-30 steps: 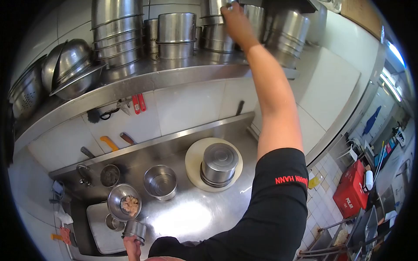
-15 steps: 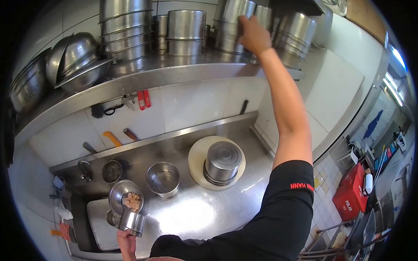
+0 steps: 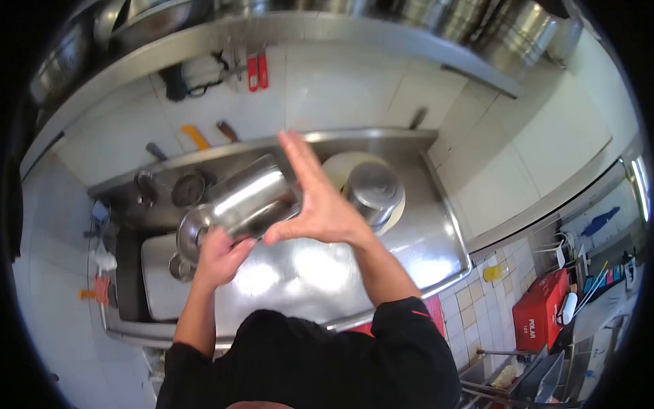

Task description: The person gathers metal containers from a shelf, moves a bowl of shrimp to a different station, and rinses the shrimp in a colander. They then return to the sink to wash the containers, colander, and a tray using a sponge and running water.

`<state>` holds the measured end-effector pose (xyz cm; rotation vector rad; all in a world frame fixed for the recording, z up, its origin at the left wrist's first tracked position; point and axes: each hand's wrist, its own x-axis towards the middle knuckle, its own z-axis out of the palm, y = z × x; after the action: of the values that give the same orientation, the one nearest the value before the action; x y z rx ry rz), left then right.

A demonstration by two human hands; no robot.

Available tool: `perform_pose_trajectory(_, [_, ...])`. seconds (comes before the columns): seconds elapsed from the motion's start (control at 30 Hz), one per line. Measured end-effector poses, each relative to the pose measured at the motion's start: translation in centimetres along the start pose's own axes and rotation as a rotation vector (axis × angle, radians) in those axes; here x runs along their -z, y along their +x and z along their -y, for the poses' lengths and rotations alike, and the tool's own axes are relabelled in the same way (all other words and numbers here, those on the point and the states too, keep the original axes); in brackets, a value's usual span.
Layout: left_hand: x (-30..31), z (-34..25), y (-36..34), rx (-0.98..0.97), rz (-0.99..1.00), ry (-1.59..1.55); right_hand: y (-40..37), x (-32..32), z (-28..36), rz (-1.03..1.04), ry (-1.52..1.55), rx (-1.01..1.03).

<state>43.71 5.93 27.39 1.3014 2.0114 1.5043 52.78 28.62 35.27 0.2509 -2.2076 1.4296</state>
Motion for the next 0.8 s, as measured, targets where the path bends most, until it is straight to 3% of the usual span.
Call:
perform_pose_trajectory(0.03, [-1.0,-0.4,0.7,-0.060,0.076,-0.052,-1.2,-1.3,-3.1,0.084,0.026,-0.045])
perform_pose_trajectory(0.1, [-2.0,-0.3,0.6,0.083,0.203,-0.196,-3.1,-2.0,-6.1,0.096,0.387,-0.330])
perform_pose_trajectory(0.13, [-2.5,-0.2,0.3,0.148,0.262,-0.272,-4.5,-2.3,-8.0,0.125,0.539,-0.378])
perform_pose_trajectory(0.23, [-4.8,1.9,-1.8,0.258,0.226,-0.443,-8.9,-4.7,-11.2,0.042,1.098,-0.637])
perform_pose_trajectory(0.27, [-5.3,3.2,-2.7,0.334,0.240,-0.472,-10.1,-5.3,-11.6,0.019,1.094,-0.701])
perform_pose_trajectory(0.37, [-6.6,5.9,-5.0,0.301,0.084,-0.622,-11.5,-6.2,-10.6,-0.079,0.750,-0.704])
perform_pose_trajectory(0.5, [-7.0,5.6,-5.9,0.278,-0.052,-0.687,-13.0,-6.4,-9.1,-0.211,0.718,-0.788])
perform_pose_trajectory(0.67, [-6.6,8.3,-6.5,0.305,-0.079,-0.447,-13.6,-4.1,-7.7,-0.070,0.292,-0.586])
perform_pose_trajectory(0.7, [-6.6,8.5,-6.3,0.242,-0.154,-0.532,-13.0,-3.4,-6.7,-0.059,0.272,-0.566])
perform_pose_trajectory(0.73, [-6.6,6.9,-5.6,0.308,-0.301,-0.781,-12.0,-1.8,-5.7,-0.086,0.035,-0.428])
perform_pose_trajectory(0.8, [-3.7,11.1,-7.1,0.333,-0.508,-0.923,-10.3,3.6,-4.1,-0.249,-0.296,-0.144])
